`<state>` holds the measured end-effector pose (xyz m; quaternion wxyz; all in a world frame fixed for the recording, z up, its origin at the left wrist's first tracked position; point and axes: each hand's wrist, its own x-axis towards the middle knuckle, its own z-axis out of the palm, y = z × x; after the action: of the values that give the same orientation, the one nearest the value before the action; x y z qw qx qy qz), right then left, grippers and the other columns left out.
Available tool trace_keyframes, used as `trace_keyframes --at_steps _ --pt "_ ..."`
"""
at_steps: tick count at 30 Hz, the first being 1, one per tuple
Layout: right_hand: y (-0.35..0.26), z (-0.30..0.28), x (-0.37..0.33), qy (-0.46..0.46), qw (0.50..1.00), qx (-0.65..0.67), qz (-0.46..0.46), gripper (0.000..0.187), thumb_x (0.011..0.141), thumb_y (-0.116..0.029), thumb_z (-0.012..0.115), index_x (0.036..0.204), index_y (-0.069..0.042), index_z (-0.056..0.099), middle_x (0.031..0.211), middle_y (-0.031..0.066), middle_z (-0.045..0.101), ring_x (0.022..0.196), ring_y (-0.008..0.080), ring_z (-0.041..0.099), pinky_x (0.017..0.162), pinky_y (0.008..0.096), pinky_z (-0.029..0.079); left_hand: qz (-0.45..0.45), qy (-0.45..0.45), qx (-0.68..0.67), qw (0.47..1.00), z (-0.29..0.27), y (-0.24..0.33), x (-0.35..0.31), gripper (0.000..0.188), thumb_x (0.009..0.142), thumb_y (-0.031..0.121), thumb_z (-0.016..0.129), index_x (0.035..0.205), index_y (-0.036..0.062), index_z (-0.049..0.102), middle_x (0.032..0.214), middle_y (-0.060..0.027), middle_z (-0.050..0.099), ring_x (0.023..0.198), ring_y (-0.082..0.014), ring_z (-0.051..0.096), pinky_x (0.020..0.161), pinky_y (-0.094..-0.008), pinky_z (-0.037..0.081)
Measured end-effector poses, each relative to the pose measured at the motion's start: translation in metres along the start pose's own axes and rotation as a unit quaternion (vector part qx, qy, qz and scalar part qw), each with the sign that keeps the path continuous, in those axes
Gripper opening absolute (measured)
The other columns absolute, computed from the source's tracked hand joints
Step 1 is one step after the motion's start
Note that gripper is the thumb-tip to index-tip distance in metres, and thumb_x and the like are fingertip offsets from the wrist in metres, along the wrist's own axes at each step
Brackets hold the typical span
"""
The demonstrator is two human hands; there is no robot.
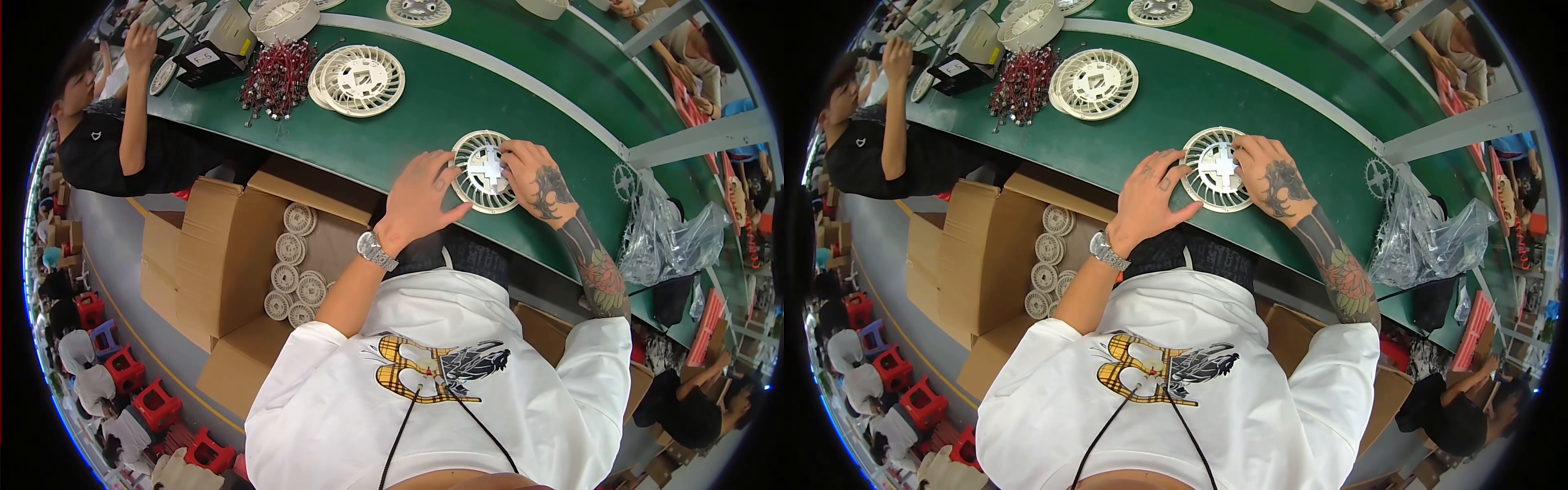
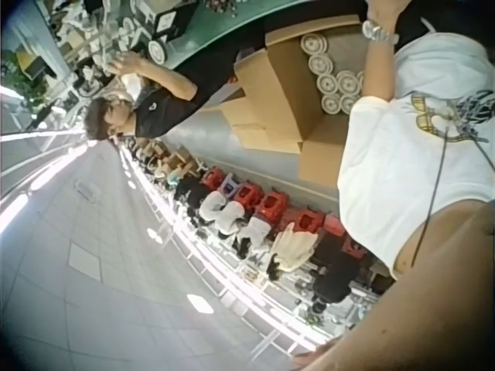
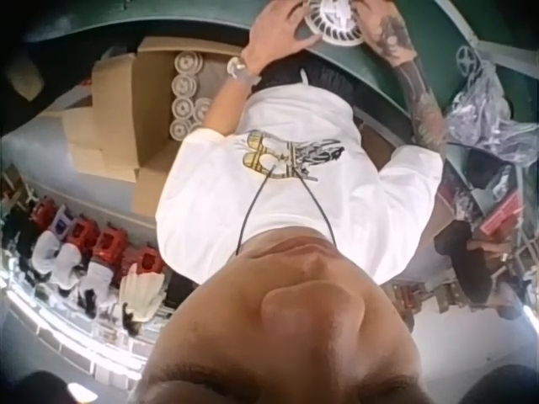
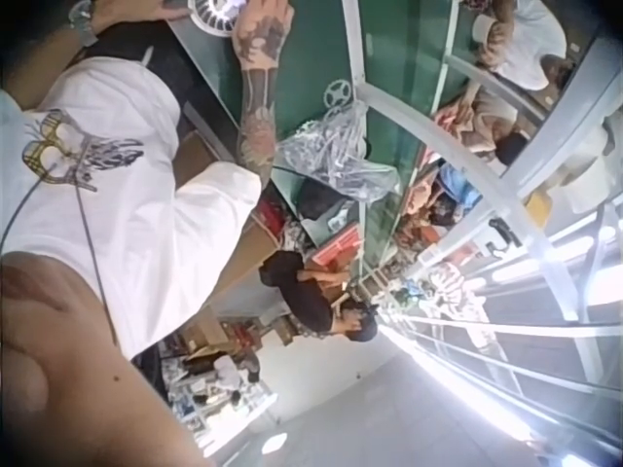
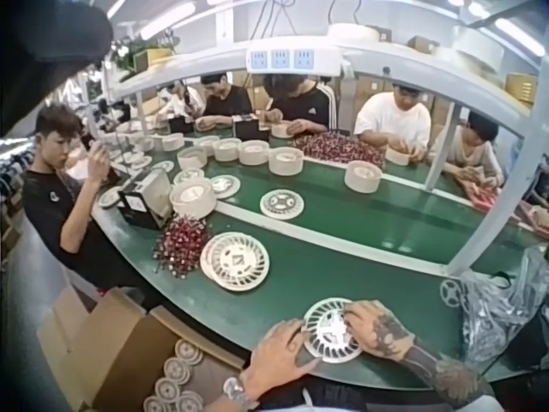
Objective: Manually assembling white plastic fan components and small gears on a factory assembly line.
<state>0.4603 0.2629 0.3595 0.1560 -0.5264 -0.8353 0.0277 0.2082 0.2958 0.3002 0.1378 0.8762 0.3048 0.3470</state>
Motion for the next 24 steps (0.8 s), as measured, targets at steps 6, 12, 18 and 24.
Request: trace_keyframes --at_steps 6,12,18,24 --pt "-0.003 0.009 -0.002 0.004 0.999 0.029 0.026 0.020 0.087 -0.003 0.069 0.106 -0.001 0.065 0.122 0.0113 0.062 0.118 0.0318 0.059 0.104 0.0442 0.044 -0.003 -0.005 0.015 1.000 0.002 -0.004 -0.002 0.057 0.080 0.043 0.082 0.121 0.0077 0.064 0.137 -0.0105 0.058 0.124 -0.0353 0.059 0.111 -0.0489 0.046" --pt "-0.003 0.015 -0.006 0.050 0.997 0.059 0.032 0.021 0.085 -0.002 0.070 0.105 -0.002 0.066 0.122 0.0112 0.062 0.119 0.0316 0.058 0.110 0.0471 0.038 -0.027 -0.009 0.003 1.000 0.004 -0.008 -0.006 0.064 0.077 0.049 0.085 0.121 0.0073 0.064 0.136 -0.0101 0.059 0.123 -0.0385 0.059 0.109 -0.0489 0.049" --pt "-0.014 0.015 -0.005 0.054 0.996 0.025 0.059 0.020 0.084 -0.002 0.070 0.103 -0.003 0.066 0.121 0.0106 0.062 0.119 0.0315 0.058 0.112 0.0481 0.035 -0.025 0.006 -0.002 1.000 0.007 -0.009 -0.009 0.067 0.072 0.051 0.087 0.118 0.0085 0.064 0.135 -0.0088 0.060 0.122 -0.0391 0.059 0.107 -0.0490 0.049" --pt "-0.014 0.016 -0.007 0.040 0.995 0.050 0.077 0.019 0.083 -0.002 0.070 0.102 -0.003 0.066 0.124 0.0105 0.061 0.121 0.0317 0.057 0.112 0.0487 0.036 -0.040 0.016 -0.002 0.999 0.009 -0.009 -0.008 0.067 0.068 0.051 0.090 0.113 0.0097 0.064 0.133 -0.0074 0.061 0.122 -0.0392 0.059 0.107 -0.0490 0.050"
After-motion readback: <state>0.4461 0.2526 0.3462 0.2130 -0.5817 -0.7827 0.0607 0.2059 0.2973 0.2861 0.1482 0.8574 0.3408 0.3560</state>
